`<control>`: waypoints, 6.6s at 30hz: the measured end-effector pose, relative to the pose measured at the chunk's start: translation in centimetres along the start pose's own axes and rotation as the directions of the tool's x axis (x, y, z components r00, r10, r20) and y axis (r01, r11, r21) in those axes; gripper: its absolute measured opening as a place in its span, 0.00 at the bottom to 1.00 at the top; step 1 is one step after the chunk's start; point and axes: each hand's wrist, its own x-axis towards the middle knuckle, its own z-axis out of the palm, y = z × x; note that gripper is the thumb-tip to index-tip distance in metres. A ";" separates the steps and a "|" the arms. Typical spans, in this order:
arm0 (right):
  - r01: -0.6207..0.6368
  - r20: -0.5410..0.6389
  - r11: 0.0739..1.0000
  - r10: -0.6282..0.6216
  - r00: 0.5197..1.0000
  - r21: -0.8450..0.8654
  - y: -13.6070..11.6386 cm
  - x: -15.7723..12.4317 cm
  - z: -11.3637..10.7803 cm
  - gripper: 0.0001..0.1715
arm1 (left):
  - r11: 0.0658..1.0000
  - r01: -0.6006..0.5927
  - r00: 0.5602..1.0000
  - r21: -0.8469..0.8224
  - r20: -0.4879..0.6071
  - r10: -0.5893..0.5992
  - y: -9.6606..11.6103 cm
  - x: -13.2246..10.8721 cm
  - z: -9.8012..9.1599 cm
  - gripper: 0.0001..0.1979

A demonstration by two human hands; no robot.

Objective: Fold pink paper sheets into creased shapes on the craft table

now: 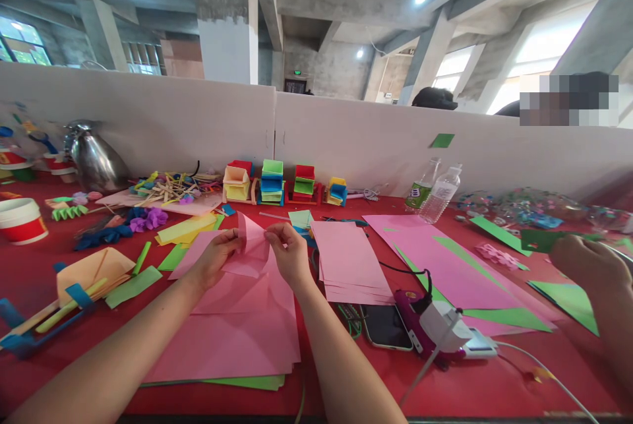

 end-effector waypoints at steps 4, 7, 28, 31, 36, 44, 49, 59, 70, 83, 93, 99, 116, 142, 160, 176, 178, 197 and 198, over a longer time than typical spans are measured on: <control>0.072 0.106 0.994 -0.063 0.992 -0.081 -0.5 -0.3 0.1 0.14 | 0.998 0.057 0.998 -0.013 -0.021 -0.057 0.0 0.1 -0.2 0.09; 0.081 0.147 0.988 -0.061 0.987 -0.134 -0.9 -0.4 0.1 0.19 | 0.997 0.072 0.997 -0.022 -0.013 -0.072 -0.1 0.1 -0.3 0.08; 0.048 0.051 0.995 -0.043 0.998 -0.088 0.1 -0.1 -0.2 0.18 | 0.980 0.181 0.969 -0.089 0.184 -0.162 0.2 -0.6 0.0 0.09; 0.092 0.087 0.993 -0.085 0.993 -0.079 0.0 -0.1 -0.3 0.17 | 0.989 0.134 0.979 -0.059 0.165 -0.123 0.0 -0.5 -0.2 0.08; 0.099 0.090 0.985 -0.087 0.992 -0.139 -0.2 0.0 -0.3 0.18 | 0.999 0.032 0.989 0.009 0.147 -0.033 0.0 -0.4 -0.1 0.11; -0.071 0.107 0.995 0.078 0.991 -0.063 0.6 0.2 -0.2 0.22 | 0.916 -0.295 0.956 0.274 0.096 0.279 -0.6 -0.1 -0.2 0.09; -0.112 0.113 0.993 0.117 0.987 -0.044 0.6 0.1 -0.2 0.23 | 0.854 -0.415 0.903 0.313 0.029 0.429 -0.5 0.0 -0.3 0.12; -0.103 0.128 0.994 0.107 0.986 -0.037 0.5 0.2 -0.2 0.20 | 0.828 -0.375 0.914 0.418 0.015 0.406 -0.1 0.0 -0.5 0.14; -0.098 0.093 0.995 0.100 0.991 -0.034 0.6 0.2 -0.2 0.20 | 0.865 -0.384 0.920 0.324 0.054 0.388 0.1 -0.1 -0.4 0.13; -0.123 0.128 0.990 0.131 0.983 -0.062 0.2 0.1 -0.2 0.21 | 0.805 -0.409 0.897 0.429 0.030 0.440 0.7 -0.9 0.2 0.14; -0.170 0.151 0.985 0.173 0.973 -0.034 0.3 0.0 -0.2 0.16 | 0.637 -0.466 0.841 0.614 0.085 0.534 0.8 -0.3 -0.3 0.08; -0.138 0.144 0.988 0.147 0.978 -0.070 0.5 0.0 -0.2 0.15 | 0.575 -0.497 0.812 0.650 0.115 0.572 0.7 0.1 -0.6 0.02; -0.025 0.185 0.988 0.054 0.981 -0.154 0.6 0.1 -0.2 0.14 | 0.664 -0.399 0.893 0.632 0.104 0.438 1.0 0.0 -0.7 0.11; -0.173 0.235 0.984 0.175 0.956 -0.027 1.0 0.2 0.0 0.11 | 0.769 -0.315 0.949 0.556 0.184 0.256 0.5 -0.1 -0.7 0.08; -0.186 0.066 0.976 0.194 0.979 -0.112 1.5 0.1 0.5 0.13 | 0.700 -0.338 0.940 0.629 0.192 0.281 -0.1 0.3 -1.0 0.10; -0.037 0.028 0.965 0.046 0.999 -0.261 1.0 -0.2 0.7 0.10 | 0.775 -0.313 0.950 0.548 0.188 0.250 0.0 -0.2 -0.5 0.15; -0.031 0.033 0.966 0.041 0.999 -0.255 1.1 -0.3 0.8 0.11 | 0.784 -0.289 0.957 0.550 0.167 0.236 0.1 -0.1 -0.5 0.14; -0.351 0.215 0.917 0.310 0.926 0.190 0.5 0.1 0.1 0.19 | 0.809 -0.299 0.954 0.506 0.147 0.261 0.1 0.5 -1.0 0.09; -0.356 0.222 0.911 0.310 0.924 0.210 0.5 0.1 0.0 0.19 | 0.819 -0.292 0.956 0.494 0.140 0.257 0.1 0.5 -1.0 0.09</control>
